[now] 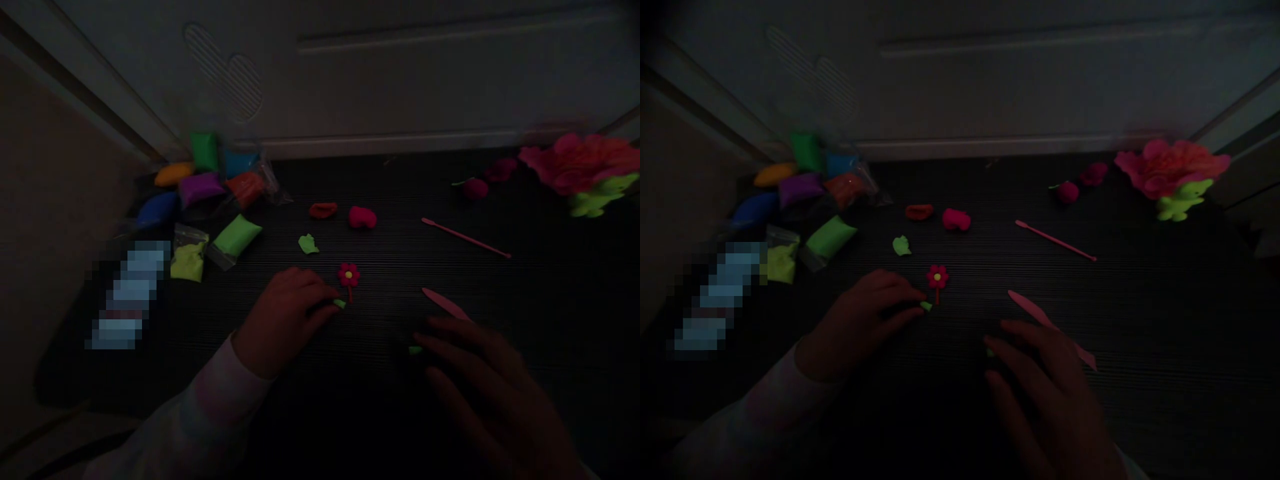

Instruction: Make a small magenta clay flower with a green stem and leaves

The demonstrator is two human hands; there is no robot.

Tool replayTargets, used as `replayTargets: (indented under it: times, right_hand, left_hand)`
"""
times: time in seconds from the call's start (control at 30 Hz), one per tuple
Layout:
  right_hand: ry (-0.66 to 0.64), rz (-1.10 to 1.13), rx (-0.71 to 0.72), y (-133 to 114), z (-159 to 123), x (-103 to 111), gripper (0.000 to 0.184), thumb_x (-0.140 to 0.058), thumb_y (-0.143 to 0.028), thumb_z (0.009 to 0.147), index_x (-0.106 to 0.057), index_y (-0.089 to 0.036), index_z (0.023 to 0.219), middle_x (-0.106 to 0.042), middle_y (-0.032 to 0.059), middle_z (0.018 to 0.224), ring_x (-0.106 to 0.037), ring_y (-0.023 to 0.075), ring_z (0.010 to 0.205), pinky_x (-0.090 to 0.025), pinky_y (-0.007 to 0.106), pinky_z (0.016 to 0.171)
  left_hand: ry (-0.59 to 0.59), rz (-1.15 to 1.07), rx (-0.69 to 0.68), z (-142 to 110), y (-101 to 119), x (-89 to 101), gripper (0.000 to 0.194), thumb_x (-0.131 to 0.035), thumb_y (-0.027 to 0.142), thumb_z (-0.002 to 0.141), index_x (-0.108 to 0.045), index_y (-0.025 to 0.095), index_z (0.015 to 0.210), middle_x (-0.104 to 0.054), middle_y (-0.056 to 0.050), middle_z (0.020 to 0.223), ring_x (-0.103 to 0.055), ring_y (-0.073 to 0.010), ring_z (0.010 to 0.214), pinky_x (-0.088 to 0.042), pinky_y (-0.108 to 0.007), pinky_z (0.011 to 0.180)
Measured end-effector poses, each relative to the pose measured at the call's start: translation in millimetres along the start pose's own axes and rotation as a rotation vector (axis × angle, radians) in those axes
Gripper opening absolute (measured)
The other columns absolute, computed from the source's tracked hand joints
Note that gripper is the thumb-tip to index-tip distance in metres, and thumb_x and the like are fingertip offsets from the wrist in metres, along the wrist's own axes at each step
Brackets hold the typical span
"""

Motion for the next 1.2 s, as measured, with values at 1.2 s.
replayTargets:
  times: [1.2]
  right_hand:
    - [0.208, 0.294, -0.237, 23.3, 0.5, -3.7, 0.023, -0.045, -0.037, 0.079, -0.059, -0.024, 0.093, -0.057, 0.0061, 0.105, -0.053, 0.0201, 0.098, -0.042, 0.038, 0.084]
  left_hand:
    - [0.89, -0.405, -0.033, 1.3, 54.9, 126.4, 0.012, -0.057, 0.022, 0.073, -0.062, 0.014, 0.081, -0.063, 0.0, 0.074, -0.056, -0.009, 0.066, -0.044, -0.02, 0.061]
Point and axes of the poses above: each hand's wrist, its own z-axis towards the middle knuckle, its own x-axis out of the back of the hand, y = z × x, the point moved 6 cm from there along z, towards the middle knuckle
